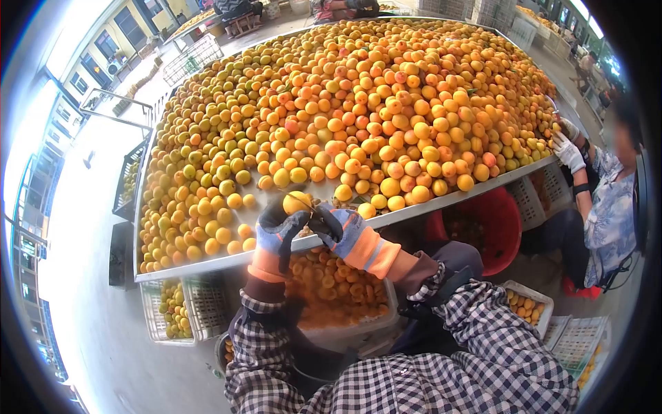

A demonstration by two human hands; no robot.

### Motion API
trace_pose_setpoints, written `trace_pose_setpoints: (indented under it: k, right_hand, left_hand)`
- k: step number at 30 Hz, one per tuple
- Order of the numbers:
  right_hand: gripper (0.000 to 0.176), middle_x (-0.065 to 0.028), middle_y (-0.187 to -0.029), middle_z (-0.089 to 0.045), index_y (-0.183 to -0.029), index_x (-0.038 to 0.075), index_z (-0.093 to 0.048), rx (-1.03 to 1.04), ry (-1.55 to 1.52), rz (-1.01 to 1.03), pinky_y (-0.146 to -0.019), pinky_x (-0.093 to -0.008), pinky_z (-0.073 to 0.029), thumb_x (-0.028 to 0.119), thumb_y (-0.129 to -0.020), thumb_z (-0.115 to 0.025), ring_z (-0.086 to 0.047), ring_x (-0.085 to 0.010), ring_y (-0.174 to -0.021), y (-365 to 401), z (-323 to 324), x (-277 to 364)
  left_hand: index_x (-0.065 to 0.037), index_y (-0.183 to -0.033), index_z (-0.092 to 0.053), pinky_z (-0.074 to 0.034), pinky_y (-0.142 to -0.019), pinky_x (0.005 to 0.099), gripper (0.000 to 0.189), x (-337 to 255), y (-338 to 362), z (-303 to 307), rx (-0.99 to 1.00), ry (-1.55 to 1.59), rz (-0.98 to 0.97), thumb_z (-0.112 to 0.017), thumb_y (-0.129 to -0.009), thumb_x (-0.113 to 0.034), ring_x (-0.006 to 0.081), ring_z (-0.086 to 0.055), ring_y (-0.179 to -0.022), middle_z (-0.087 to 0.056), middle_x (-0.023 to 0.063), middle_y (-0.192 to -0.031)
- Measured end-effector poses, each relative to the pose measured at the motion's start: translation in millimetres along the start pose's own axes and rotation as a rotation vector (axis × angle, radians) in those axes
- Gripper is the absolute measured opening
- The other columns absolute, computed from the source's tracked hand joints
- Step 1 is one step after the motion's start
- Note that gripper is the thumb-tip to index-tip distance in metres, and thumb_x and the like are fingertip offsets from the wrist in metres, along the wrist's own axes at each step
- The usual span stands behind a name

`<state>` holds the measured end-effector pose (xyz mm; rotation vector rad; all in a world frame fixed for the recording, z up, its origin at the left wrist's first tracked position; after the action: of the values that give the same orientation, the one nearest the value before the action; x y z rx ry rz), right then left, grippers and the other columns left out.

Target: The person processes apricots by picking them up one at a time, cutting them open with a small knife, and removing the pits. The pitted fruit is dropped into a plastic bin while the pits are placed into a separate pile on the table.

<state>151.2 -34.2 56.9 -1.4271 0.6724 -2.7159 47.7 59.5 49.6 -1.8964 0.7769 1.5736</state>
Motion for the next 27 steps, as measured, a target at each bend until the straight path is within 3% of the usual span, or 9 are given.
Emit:
trace_pose_setpoints:
  k: [2, 6, 7, 8, 10, 14, 17, 22, 27]
  right_hand:
    - [0.021, -0.0188, -0.085, -0.061, -0.105, 0.003, -0.051, 0.032, -0.058, -0.006, -0.066, -0.0430, -0.049, 0.010, -0.086, -0.057, -0.060, -0.0401, -0.080, 0.1, -0.1, 1.7]
    - [0.021, -0.0193, -0.086, -0.061, -0.104, 0.003, -0.052, 0.026, -0.057, -0.080, -0.067, -0.0436, -0.048, 0.013, -0.087, -0.057, -0.060, -0.0397, -0.082, 0.2, -2.4, -5.4]
    - [0.023, -0.0194, -0.086, -0.062, -0.103, 0.004, -0.050, -0.009, -0.007, -0.080, -0.068, -0.0440, -0.049, 0.019, -0.087, -0.058, -0.061, -0.0396, -0.084, 0.8, -7.8, -12.5]
    - [0.027, -0.0195, -0.087, -0.064, -0.102, 0.005, -0.049, -0.043, 0.043, -0.082, -0.069, -0.0443, -0.050, 0.025, -0.087, -0.059, -0.062, -0.0396, -0.086, 2.0, -12.3, -18.6]
    - [0.030, -0.0207, -0.087, -0.064, -0.103, 0.005, -0.048, 0.019, 0.056, -0.156, -0.069, -0.0457, -0.050, 0.027, -0.087, -0.059, -0.062, -0.0408, -0.086, -0.6, -19.1, -27.0]
    - [0.030, -0.0188, -0.087, -0.063, -0.104, 0.006, -0.049, 0.084, 0.110, -0.209, -0.070, -0.0450, -0.049, 0.027, -0.086, -0.061, -0.061, -0.0398, -0.085, -1.9, -17.6, -24.3]
    - [0.031, -0.0164, -0.087, -0.062, -0.104, 0.008, -0.051, 0.070, 0.102, -0.209, -0.070, -0.0431, -0.050, 0.026, -0.083, -0.063, -0.061, -0.0384, -0.083, -2.0, -16.6, -20.1]
    - [0.036, -0.0167, -0.089, -0.063, -0.106, 0.007, -0.050, 0.109, 0.043, -0.238, -0.071, -0.0439, -0.050, 0.026, -0.080, -0.066, -0.062, -0.0383, -0.085, -1.6, -24.5, -30.9]
    - [0.033, -0.0217, -0.087, -0.064, -0.106, 0.005, -0.050, 0.085, 0.180, -0.205, -0.073, -0.0462, -0.050, 0.026, -0.083, -0.063, -0.062, -0.0398, -0.086, 0.5, -25.5, -29.5]
  left_hand:
    - [0.004, -0.118, -0.057, -0.050, -0.083, 0.0297, 0.042, -16.4, -0.5, -4.9, -0.082, 0.034, -0.140, -0.070, -0.083, -0.014, 0.0164, -0.062, -0.093, -0.065, 0.0093, -0.105]
    - [0.002, -0.118, -0.057, -0.049, -0.083, 0.0273, 0.046, 0.2, 1.0, -12.6, -0.140, 0.028, -0.155, -0.063, -0.089, -0.033, 0.0174, -0.063, -0.093, -0.065, 0.0104, -0.102]
    - [0.003, -0.113, -0.058, -0.050, -0.073, 0.0261, 0.049, 8.2, 3.5, -21.7, -0.070, 0.217, 0.004, -0.054, -0.094, -0.041, 0.0163, -0.062, -0.081, -0.065, 0.0098, -0.093]
    - [0.005, -0.111, -0.058, -0.048, -0.064, 0.0263, 0.055, 31.7, 2.0, -27.8, -0.179, 0.501, 0.130, -0.050, -0.095, -0.047, 0.0154, -0.060, -0.071, -0.064, 0.0098, -0.087]
    - [0.006, -0.111, -0.058, -0.047, -0.062, 0.0246, 0.058, 34.3, 2.9, -32.9, -0.159, 0.606, 0.164, -0.049, -0.095, -0.049, 0.0146, -0.058, -0.068, -0.063, 0.0080, -0.085]
    - [0.005, -0.112, -0.058, -0.046, -0.064, 0.0224, 0.059, 33.9, 4.1, -26.2, -0.132, 0.459, 0.211, -0.047, -0.095, -0.051, 0.0135, -0.057, -0.067, -0.062, 0.0055, -0.083]
    - [0.004, -0.113, -0.058, -0.044, -0.064, 0.0208, 0.060, 30.2, 2.9, -21.0, -0.291, 0.356, 0.158, -0.047, -0.094, -0.052, 0.0124, -0.056, -0.067, -0.061, 0.0032, -0.081]
    - [-0.001, -0.095, -0.061, -0.043, -0.059, 0.0213, 0.054, 29.8, 3.1, -20.8, -0.284, 0.250, 0.122, -0.047, -0.094, -0.054, 0.0116, -0.056, -0.063, -0.058, 0.0023, -0.072]
    - [-0.001, -0.090, -0.062, -0.044, -0.056, 0.0236, 0.056, 45.8, 1.6, -12.9, -0.256, 0.252, 0.178, -0.041, -0.095, -0.052, 0.0128, -0.057, -0.061, -0.061, 0.0048, -0.070]
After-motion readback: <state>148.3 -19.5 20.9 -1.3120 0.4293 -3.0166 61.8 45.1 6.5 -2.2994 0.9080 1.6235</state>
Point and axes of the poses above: each hand's wrist, its own y-axis away from the middle knuckle, its own z-axis out of the back of the hand, x = y × z, the point moved 6 cm from there along -y, towards the middle knuckle
